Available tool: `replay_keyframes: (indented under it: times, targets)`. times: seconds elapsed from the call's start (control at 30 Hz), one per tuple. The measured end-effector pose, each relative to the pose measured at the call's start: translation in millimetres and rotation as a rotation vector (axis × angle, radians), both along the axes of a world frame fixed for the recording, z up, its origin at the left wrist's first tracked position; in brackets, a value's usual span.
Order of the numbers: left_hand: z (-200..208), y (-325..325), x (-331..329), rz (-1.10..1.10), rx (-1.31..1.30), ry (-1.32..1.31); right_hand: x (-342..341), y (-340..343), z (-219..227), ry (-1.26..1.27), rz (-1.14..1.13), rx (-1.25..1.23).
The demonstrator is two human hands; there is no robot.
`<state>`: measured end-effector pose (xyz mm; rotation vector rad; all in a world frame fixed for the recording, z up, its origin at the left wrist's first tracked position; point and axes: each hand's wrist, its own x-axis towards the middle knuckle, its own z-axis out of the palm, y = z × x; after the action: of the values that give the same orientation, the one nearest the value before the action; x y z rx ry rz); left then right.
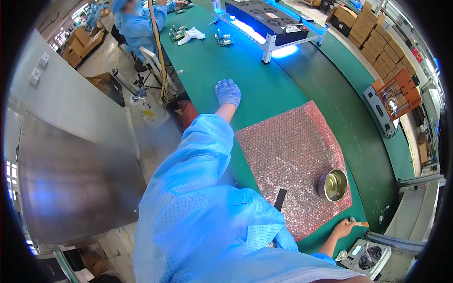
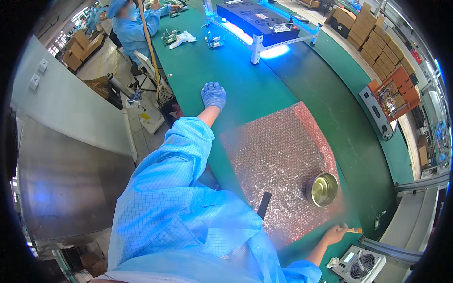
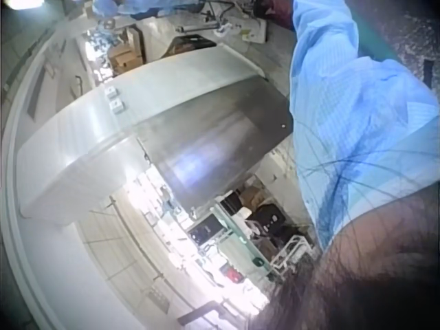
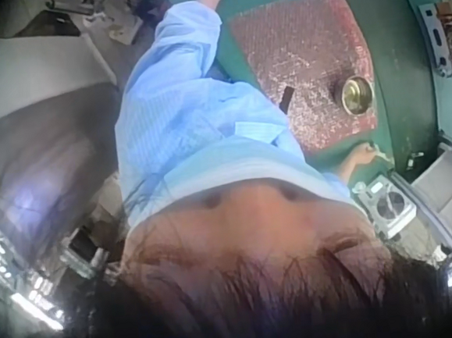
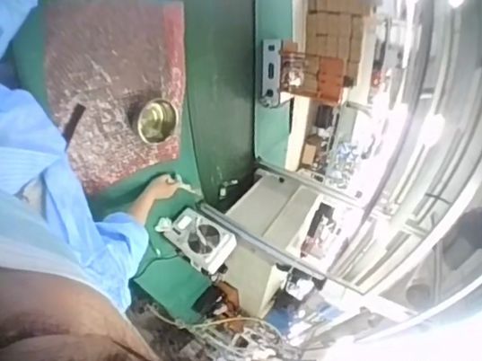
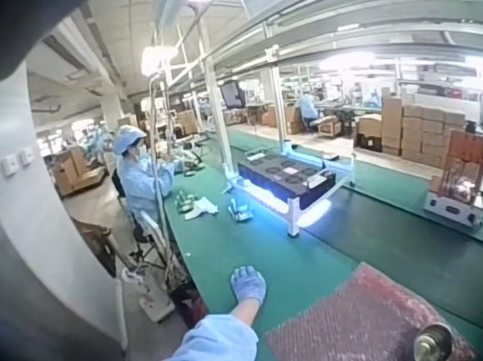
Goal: Apply a liquid coating to a printed circuit board using a small brush.
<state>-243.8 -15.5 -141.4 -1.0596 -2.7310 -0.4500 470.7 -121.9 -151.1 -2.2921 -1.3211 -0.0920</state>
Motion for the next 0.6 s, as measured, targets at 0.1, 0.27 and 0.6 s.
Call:
replay_keyframes:
  times: [0.1,0.27,0.6]
  targets:
    - [-3.2,1.1,-1.3,0.005,0.006,0.02,-0.9,-0.7,0.4,-0.006,0.028,0.029]
    - [-6.0,1.8,-2.0,0.006,0.017,0.034,0.5,-0.7,-0.6,0.0,0.036,0.027]
    - [-7.9,2.6,-2.6,0.006,0.026,0.051,-0.5,-1.0,1.5,0.033,0.03,0.016]
